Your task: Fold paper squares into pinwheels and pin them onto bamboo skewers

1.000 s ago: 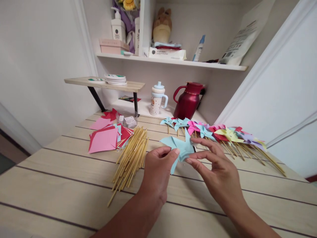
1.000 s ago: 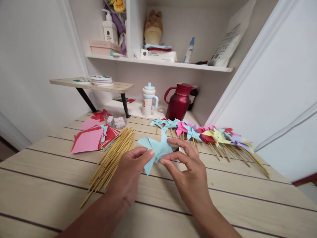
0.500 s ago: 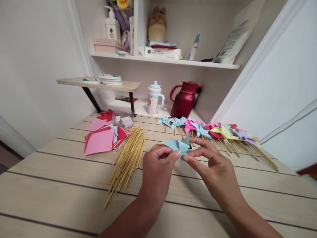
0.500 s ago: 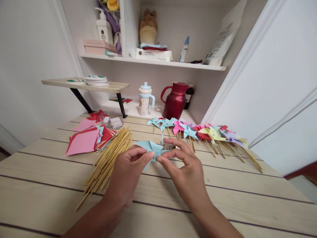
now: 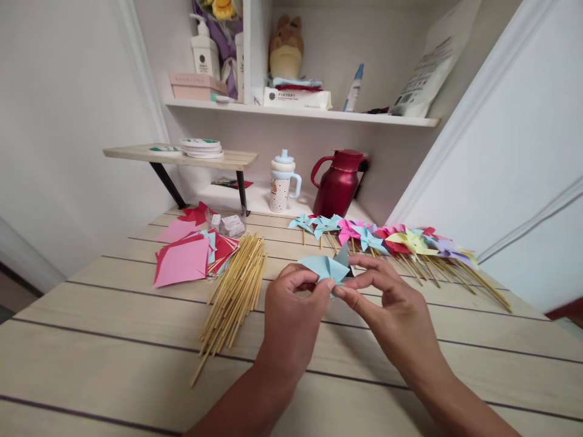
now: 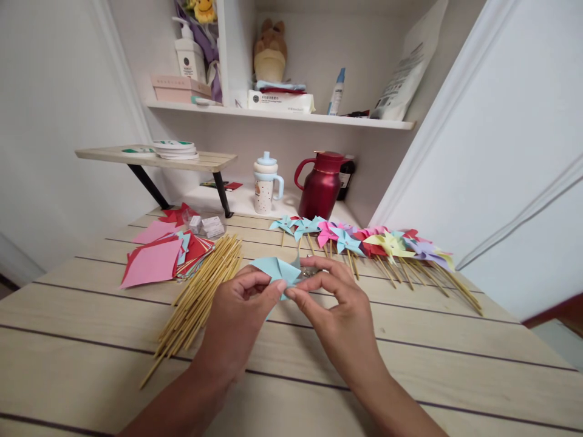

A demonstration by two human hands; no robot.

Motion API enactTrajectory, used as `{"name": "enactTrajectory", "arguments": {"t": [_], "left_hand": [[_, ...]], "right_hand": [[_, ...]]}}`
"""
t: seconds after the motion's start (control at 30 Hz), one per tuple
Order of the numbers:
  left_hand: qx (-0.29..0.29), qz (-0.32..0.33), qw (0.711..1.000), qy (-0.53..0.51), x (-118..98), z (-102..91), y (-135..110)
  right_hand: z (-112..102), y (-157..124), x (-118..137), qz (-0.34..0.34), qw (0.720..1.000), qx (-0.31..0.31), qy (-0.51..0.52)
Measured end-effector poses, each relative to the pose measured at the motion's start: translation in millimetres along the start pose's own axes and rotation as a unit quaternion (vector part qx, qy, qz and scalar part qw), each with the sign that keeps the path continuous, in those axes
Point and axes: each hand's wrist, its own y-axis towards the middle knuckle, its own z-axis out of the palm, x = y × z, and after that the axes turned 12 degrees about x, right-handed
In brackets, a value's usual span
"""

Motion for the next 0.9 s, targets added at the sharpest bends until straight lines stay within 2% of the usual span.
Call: {"name": "enactTrajectory", "arguments": {"t": [0.17,0.27,0.33,0.43,0.5,0.57,0.77,0.83,0.9], "left_hand": [[-0.017,0.015,0.999,0.023,1,-3.6,3],[-0.046,0.061,0.992,0.1,5,-4.0,3],[-0.066,0.122,0.971,0.192,8,-3.0,1],[-0.068,0.215,0.92,0.32,13,-1.2,-2],[-0.056,0.249,0.895,0.366,14,-0.7,-4],[-0.046,0.264,0.884,0.384,14,-0.8,-5],[-0.033,0.271,0.877,0.396,13,0.0,-5],[-0.034,0.273,0.882,0.382,13,0.4,-5],[-0.045,0.259,0.901,0.346,11,-0.4,-5]], "right_hand": [[-5,3,-4,-0.042,0.997,-0.057,-0.012],[-10,4,-2,-0.089,0.991,-0.09,-0.048],[-13,4,3,-0.112,0.986,-0.087,-0.082],[-15,4,8,-0.125,0.982,-0.054,-0.129],[-16,5,9,-0.129,0.979,-0.033,-0.155],[-16,6,8,-0.137,0.976,-0.016,-0.171],[-18,5,10,-0.134,0.979,0.01,-0.154],[-19,4,12,-0.101,0.987,0.02,-0.122],[-19,4,10,-0.04,0.997,0.029,-0.06]]}}
